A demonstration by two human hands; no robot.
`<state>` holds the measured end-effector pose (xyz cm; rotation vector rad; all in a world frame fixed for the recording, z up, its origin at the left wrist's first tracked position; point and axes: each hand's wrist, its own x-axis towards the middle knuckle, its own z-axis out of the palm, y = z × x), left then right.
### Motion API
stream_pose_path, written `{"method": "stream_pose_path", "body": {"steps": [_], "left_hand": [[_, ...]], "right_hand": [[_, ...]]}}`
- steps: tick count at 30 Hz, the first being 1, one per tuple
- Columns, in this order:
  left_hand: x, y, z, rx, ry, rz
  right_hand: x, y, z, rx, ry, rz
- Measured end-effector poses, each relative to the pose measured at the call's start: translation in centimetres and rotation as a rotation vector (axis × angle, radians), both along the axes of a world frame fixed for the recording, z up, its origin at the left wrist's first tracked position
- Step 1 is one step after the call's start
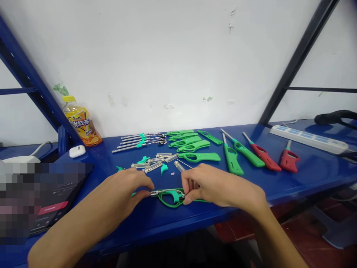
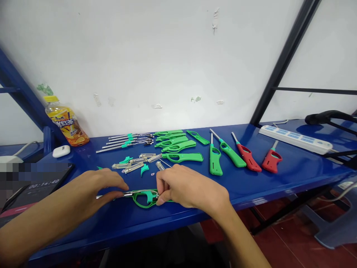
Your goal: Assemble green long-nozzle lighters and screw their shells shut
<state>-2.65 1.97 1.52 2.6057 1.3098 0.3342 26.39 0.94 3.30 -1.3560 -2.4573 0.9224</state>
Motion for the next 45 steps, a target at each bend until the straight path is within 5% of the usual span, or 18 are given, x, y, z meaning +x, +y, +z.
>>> {"method": "stream_pose_path", "body": {"steps": [6, 14, 19, 24, 33, 39, 45], "left_hand": [[1.2, 0.8, 0.0, -0.062, 0.014, -0.04], [2.3, 0.8, 0.1, -0.087, 0.038, 0.023], [2.8, 0.2, 0.5, -0.108, 0.033, 0.062], [2.8, 0.0, 0.6, -0.115, 0.032, 0.057], [2.5, 0.1, 0.9, -0.12, 0.011, 0.029], [0.9, -0.5, 2.3, -0.004, -0.063, 0.119], [-1.9, 1.7, 1.7, 0.104, 0.012, 0.193]], "right_hand": [[0.8, -0.3, 1.0, 0.137, -0.082, 0.014], [8.7, 1.8, 1.3, 0.392, -0.332, -0.49], [11.4, 3.6, 0.2, 0.383, -0.331, -0.503], [9.9, 3.8, 0.1, 0.378, -0.262, -0.373], [2.4, 2.4, -0.3, 0.423, -0.078, -0.023], [0.4, 2.7, -1.2, 0.499, -0.094, 0.026], [0.2, 3.3, -1.9, 0.491, -0.113, 0.055]]}}
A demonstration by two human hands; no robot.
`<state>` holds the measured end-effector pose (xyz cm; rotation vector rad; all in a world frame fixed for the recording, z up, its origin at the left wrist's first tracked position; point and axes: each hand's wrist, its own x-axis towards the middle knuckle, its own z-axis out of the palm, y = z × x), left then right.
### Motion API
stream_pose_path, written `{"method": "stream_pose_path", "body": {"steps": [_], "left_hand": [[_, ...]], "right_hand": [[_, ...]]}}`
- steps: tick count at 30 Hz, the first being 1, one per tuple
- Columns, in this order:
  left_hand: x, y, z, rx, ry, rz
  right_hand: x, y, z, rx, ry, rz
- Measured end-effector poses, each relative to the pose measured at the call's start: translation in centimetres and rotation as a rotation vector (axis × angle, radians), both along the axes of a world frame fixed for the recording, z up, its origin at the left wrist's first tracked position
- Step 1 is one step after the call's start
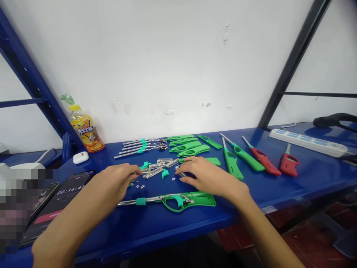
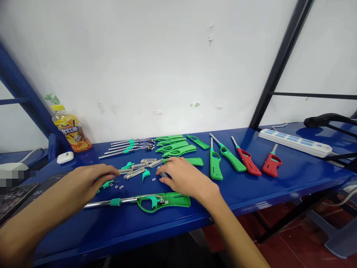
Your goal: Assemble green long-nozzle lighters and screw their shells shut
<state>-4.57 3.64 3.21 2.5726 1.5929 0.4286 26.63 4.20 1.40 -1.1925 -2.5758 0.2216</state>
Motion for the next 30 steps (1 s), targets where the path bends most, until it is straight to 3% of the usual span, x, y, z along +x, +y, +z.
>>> {"method": "stream_pose_path", "body": {"steps": [4, 9, 19, 30], "left_hand": [[-0.5, 0.7, -0.2, 0.005, 0.026, 0.048], [0.7, 0.3, -0.2, -0.09, 0.088, 0.053], [1.1, 0.6, -1.3, -0.119, 0.129, 0.059], [3.9, -1.0, -0.1, -0.158, 0.218, 0.074]], "right_hand": [[0.0, 0.3, -0.3, 0.035, -0.015, -0.039], [0.0, 0.6, -0.5, 0.085, -0.019, -0.057], [-0.3, 0.0, 0.1, 0.117, 0.015, -0.063], [-0.6, -0.4, 0.1, 0.049, 0.062, -0.031]]}}
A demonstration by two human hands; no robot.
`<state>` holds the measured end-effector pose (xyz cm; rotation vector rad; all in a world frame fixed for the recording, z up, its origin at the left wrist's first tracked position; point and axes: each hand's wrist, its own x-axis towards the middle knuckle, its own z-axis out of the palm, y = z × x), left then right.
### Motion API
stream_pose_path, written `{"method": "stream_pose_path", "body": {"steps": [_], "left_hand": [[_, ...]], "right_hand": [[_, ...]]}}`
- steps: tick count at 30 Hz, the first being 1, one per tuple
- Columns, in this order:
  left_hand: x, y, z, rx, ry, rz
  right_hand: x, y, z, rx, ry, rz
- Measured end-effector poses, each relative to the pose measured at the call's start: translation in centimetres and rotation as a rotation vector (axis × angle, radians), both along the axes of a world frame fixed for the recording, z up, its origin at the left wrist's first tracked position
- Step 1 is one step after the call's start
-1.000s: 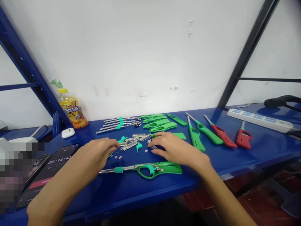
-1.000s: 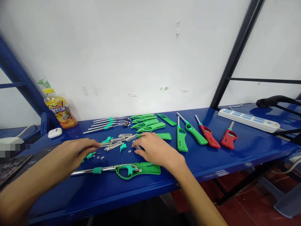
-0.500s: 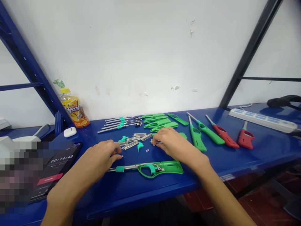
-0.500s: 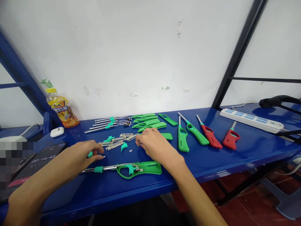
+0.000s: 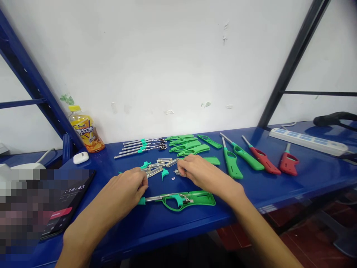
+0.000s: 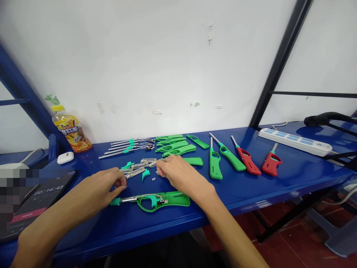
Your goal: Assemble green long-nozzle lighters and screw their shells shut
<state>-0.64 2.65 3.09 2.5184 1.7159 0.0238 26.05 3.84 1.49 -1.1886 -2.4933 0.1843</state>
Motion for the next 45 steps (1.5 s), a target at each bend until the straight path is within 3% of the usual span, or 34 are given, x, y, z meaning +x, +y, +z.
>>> {"method": "stream_pose_path", "body": {"steps": [9, 15, 21, 26, 36, 45], "left_hand": [[0.8, -0.3, 0.4, 0.168, -0.102, -0.116], [1.2, -0.5, 0.1, 0.211, -0.332, -0.266], [1.7, -1.0, 0.4, 0.261, -0.491, -0.29], [1.6, -0.6, 0.2, 0.321, -0.464, -0.289], [1.5, -0.3, 0.5, 0.502, -0.439, -0.472], [1.3, -0.7, 0.4, 0.569, -0.409, -0.415]], "right_hand": [[-0.2, 0.1, 0.2, -0.059, 0.096, 0.029], [-0.6, -0.3, 0.6, -0.03, 0.148, 0.055], [-0.7, -0.8, 0.9, -0.065, 0.227, 0.112], [-0.9, -1.2, 1.4, -0.154, 0.367, 0.201], [-1.2, -1.4, 1.7, -0.232, 0.442, 0.231], [-1.3, -1.5, 1.5, -0.243, 0.46, 0.239]]}}
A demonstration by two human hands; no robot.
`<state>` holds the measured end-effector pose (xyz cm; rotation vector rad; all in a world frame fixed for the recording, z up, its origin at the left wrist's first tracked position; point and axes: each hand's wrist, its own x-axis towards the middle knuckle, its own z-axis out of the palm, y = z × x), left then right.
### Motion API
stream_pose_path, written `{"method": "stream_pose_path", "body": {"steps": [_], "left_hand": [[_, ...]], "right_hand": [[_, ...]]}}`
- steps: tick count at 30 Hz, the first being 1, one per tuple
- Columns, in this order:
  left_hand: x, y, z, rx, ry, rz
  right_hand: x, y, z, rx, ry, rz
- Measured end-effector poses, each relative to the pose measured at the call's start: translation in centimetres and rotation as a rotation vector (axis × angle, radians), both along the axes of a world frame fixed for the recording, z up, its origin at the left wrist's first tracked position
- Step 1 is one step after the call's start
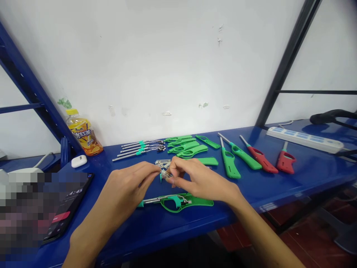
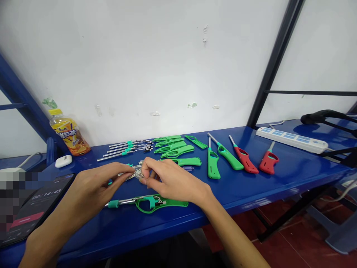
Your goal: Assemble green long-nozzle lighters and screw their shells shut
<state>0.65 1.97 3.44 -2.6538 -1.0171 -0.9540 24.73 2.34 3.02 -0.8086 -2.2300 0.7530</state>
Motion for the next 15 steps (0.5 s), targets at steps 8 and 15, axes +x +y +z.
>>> {"method": "stream_pose_path", "body": {"steps": [8, 15], "left_hand": [[0.7, -0.5, 0.4, 0.018, -0.08, 0.096], [1.1, -0.8, -0.2, 0.095, -0.063, 0.143]], "right_hand": [[0.0, 0.0, 0.1, 0.037, 0.049, -0.001], [-0.4, -0.2, -0.1, 0.048, 0.076, -0.016]]}}
